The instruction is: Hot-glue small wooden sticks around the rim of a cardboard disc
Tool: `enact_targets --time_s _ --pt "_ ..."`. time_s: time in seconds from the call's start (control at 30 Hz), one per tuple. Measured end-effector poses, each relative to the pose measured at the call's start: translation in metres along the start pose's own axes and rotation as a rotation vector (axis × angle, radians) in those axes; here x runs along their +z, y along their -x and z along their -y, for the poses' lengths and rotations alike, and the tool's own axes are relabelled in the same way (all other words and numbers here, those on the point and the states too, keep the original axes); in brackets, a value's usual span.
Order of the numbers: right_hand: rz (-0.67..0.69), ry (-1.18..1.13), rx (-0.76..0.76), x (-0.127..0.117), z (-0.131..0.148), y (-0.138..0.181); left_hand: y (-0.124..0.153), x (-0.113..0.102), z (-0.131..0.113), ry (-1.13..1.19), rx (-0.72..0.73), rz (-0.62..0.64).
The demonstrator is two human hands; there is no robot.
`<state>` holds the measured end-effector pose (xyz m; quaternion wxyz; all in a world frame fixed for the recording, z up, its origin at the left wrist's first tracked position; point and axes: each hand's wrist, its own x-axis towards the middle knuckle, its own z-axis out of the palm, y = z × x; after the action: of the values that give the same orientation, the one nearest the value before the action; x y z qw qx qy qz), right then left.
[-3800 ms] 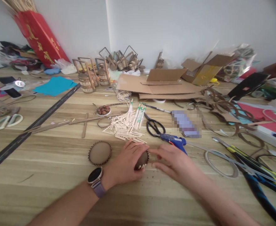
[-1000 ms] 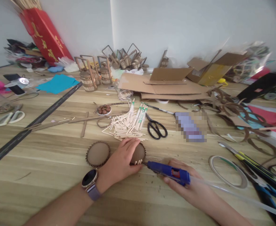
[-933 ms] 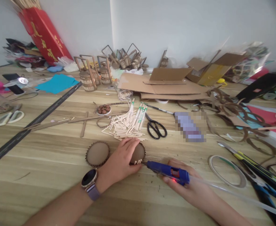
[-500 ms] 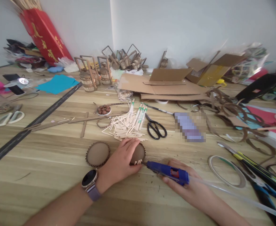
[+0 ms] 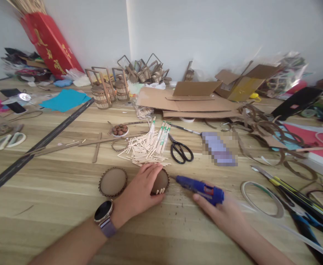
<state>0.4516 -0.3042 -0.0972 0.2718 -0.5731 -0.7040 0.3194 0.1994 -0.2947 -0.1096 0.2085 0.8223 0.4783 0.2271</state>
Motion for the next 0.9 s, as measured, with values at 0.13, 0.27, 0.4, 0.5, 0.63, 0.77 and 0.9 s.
enact_targets --time_s 0.13,0.27,0.4,0.5,0.63,0.77,0.9 --pt "0.025 -0.511 0.35 -0.01 -0.007 -0.007 0.0 0.0 0.001 -0.013 0.003 0.007" --pt "0.104 -0.743 0.432 -0.029 -0.008 -0.008 0.001 -0.001 0.0 -0.002 0.017 0.019" --pt "0.153 -0.209 0.267 -0.052 -0.008 -0.005 0.003 -0.001 -0.001 0.027 0.029 0.033" --pt "0.066 0.284 0.157 -0.06 -0.003 -0.008 0.004 -0.001 -0.003 0.044 0.044 0.05" --pt "0.052 0.478 -0.197 -0.046 0.023 -0.027 0.003 -0.002 -0.005 0.058 0.054 0.079" --pt "0.265 0.634 -0.49 -0.008 0.057 -0.066 0.004 -0.003 -0.005 0.071 0.081 0.112" --pt "0.346 0.665 -0.547 0.03 0.073 -0.106 0.003 -0.007 -0.006 0.077 0.102 0.149"
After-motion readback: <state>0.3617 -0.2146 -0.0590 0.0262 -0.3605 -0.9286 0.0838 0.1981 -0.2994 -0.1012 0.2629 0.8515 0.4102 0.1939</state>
